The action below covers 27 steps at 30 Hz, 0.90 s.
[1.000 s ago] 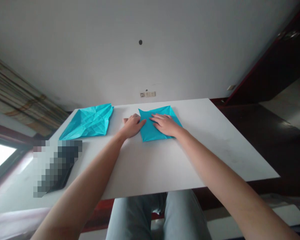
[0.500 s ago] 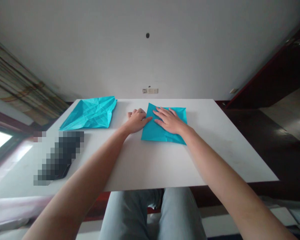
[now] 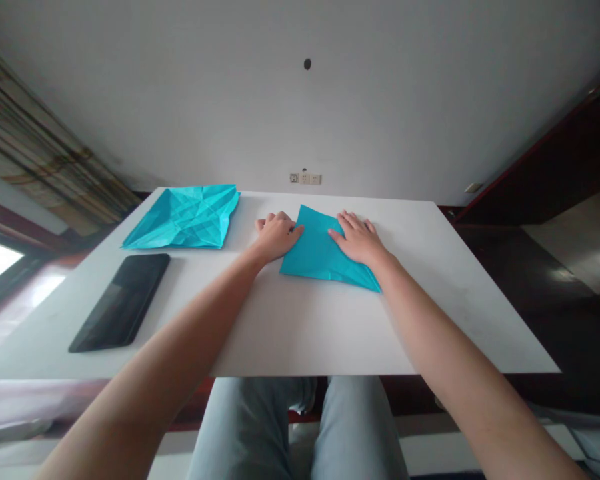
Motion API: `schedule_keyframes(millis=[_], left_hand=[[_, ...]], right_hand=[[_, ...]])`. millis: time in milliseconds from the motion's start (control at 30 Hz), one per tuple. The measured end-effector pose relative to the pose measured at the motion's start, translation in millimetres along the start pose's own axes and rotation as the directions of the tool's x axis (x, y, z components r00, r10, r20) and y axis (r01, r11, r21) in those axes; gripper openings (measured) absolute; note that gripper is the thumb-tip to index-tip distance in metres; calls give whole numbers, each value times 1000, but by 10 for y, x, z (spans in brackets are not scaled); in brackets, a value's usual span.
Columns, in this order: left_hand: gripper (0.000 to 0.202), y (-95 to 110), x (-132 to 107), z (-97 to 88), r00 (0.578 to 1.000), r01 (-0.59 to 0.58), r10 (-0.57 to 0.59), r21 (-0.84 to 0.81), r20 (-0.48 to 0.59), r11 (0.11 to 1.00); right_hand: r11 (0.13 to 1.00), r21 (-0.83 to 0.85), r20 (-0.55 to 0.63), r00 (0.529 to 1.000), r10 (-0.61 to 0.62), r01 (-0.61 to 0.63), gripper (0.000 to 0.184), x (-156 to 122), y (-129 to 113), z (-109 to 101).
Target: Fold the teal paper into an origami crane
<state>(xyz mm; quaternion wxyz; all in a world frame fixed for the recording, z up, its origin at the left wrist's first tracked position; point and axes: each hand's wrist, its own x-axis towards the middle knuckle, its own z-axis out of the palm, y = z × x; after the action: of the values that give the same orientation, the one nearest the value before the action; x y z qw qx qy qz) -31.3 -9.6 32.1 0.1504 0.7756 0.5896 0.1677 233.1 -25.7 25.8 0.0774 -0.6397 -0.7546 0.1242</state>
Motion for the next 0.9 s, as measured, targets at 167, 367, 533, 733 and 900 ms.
schedule_keyframes(millis=[167, 367, 533, 733, 900], left_hand=[[51, 55, -10, -3, 997, 70, -69, 36, -26, 997], [55, 120, -32, -89, 945, 241, -236, -4, -226, 971], [50, 50, -11, -120, 917, 219, -251, -136, -310, 966], [57, -116, 53, -140, 819, -27, -161, -317, -550, 948], [60, -290, 92, -333, 687, -106, -187, -352, -702, 930]], right_hand=[[995, -12, -65, 993, -102, 102, 92, -75, -98, -76], [954, -4, 156, 943, -294, 298, 98, -198, -318, -73], [994, -108, 80, 996, 34, -26, 92, -151, -167, -132], [975, -76, 8, 977, 212, -211, 88, -129, -63, -189], [994, -63, -3, 996, 94, -94, 86, -114, -40, -149]])
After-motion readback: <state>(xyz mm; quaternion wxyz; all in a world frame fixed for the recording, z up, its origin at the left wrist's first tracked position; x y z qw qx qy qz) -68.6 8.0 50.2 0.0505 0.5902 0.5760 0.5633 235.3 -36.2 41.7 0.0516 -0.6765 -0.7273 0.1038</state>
